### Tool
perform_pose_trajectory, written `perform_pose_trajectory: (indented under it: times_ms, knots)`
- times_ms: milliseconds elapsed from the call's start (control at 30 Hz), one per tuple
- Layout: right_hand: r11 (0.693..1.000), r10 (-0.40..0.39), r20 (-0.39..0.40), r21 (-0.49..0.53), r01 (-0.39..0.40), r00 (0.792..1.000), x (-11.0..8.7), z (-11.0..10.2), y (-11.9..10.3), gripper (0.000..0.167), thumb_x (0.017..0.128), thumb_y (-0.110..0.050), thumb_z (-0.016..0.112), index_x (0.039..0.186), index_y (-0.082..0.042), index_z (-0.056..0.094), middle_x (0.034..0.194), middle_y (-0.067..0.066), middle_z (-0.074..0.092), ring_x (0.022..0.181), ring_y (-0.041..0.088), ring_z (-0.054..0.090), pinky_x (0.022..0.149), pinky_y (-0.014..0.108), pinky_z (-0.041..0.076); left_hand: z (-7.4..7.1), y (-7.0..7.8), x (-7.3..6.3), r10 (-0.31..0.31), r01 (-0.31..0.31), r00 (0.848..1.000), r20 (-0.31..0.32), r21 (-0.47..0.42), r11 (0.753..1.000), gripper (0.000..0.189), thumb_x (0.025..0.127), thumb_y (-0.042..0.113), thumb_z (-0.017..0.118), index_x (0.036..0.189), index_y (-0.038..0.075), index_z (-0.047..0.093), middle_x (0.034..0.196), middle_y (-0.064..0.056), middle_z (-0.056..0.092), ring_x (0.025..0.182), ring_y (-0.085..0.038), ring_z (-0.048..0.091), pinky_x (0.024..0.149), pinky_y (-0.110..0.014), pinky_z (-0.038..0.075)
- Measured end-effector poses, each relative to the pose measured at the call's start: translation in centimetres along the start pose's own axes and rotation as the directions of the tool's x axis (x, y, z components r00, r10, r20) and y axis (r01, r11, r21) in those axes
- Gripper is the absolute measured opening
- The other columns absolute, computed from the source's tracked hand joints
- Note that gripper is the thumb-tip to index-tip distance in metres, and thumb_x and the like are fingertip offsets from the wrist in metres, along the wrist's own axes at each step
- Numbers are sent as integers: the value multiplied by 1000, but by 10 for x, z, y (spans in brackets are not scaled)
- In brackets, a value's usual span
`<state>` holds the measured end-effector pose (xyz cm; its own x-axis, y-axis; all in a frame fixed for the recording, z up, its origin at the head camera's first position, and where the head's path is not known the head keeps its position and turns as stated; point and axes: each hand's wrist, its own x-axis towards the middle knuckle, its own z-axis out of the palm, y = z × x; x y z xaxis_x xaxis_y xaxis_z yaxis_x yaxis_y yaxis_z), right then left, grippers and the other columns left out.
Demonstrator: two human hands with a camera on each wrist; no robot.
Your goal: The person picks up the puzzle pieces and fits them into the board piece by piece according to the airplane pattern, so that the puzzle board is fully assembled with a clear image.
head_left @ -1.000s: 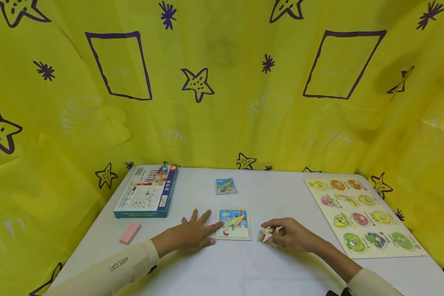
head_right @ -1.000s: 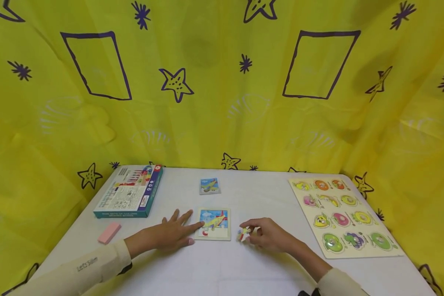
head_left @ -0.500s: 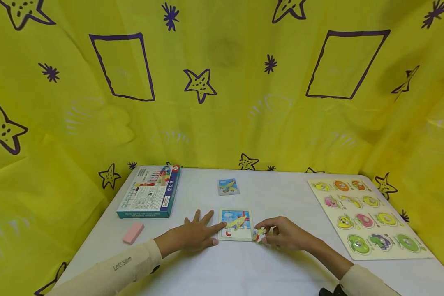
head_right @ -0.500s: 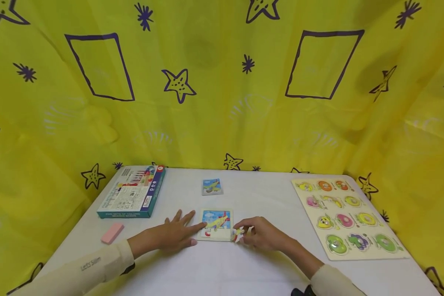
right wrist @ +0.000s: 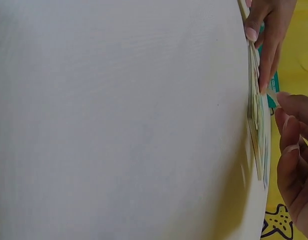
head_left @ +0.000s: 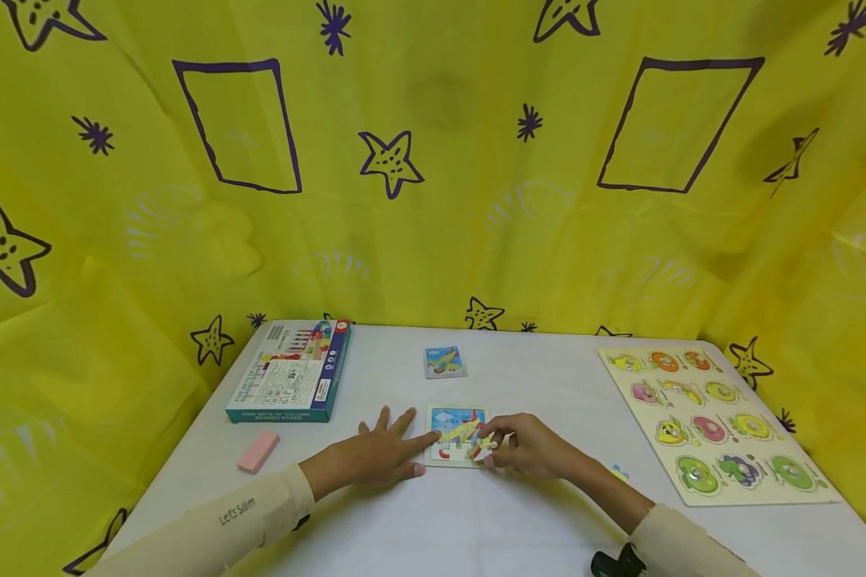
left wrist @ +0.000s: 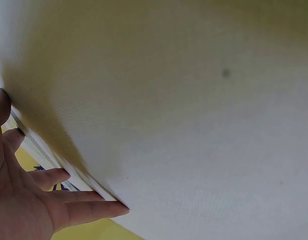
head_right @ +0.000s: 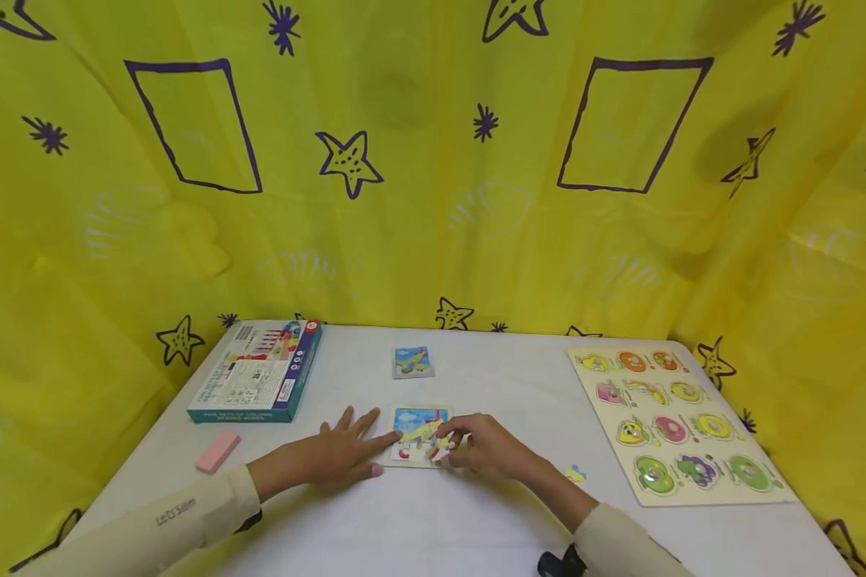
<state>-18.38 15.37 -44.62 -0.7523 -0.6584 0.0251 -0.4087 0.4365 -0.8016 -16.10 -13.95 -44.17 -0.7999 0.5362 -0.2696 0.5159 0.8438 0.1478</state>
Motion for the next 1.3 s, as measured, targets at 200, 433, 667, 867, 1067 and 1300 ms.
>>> perform_pose_trajectory:
  times_ms: [200,433,667,867,1067,1300]
  knots:
    - [998,10,-8,-55,-10,1000,14,10,-6,29,85,-3,74,114,-2,71,87,-1,64,62,3,52,56,18,45,-2,0,-1,-8,8,1000,5,-4,1000,58,102,57,45,156,42,33,165,-17,24,143,-59,26,101,-76,35]
    - [996,6,-35,-89,-9,999,24,19,-7,27,85,-8,78,111,-2,72,88,-2,64,75,4,52,62,19,45,-2,0,-1,0,0,1000,-1,-13,1000,57,102,55,45,156,41,33,165,-17,24,143,-60,25,101,-76,35]
    - [985,42,-71,-162,-53,997,27,24,-7,24,83,-17,83,105,-11,76,86,-7,64,82,10,53,71,23,43,1,-2,-1,6,-6,1000,-7,-5,1000,57,102,57,45,156,42,33,165,-17,24,143,-60,25,101,-76,36]
    - [977,63,-77,-198,-77,995,28,26,-9,25,83,-19,83,106,-11,77,94,-5,69,92,15,56,81,31,46,2,-2,0,8,-8,1000,-9,3,1000,58,102,57,45,156,42,33,165,-17,25,142,-61,26,100,-76,37]
    - [973,74,-78,-212,-89,994,28,27,-10,28,81,-21,85,106,-10,76,97,-3,68,96,16,56,86,36,46,1,-2,1,2,-2,1000,-3,18,1000,58,102,58,44,156,42,32,165,-17,24,142,-61,26,99,-76,37]
    - [970,61,-88,-229,-80,994,27,24,-10,23,82,-22,84,100,-11,75,92,-4,65,92,15,56,83,32,45,0,-2,1,2,-2,1000,-2,0,1000,58,102,56,45,156,40,32,165,-18,23,143,-60,25,100,-77,36]
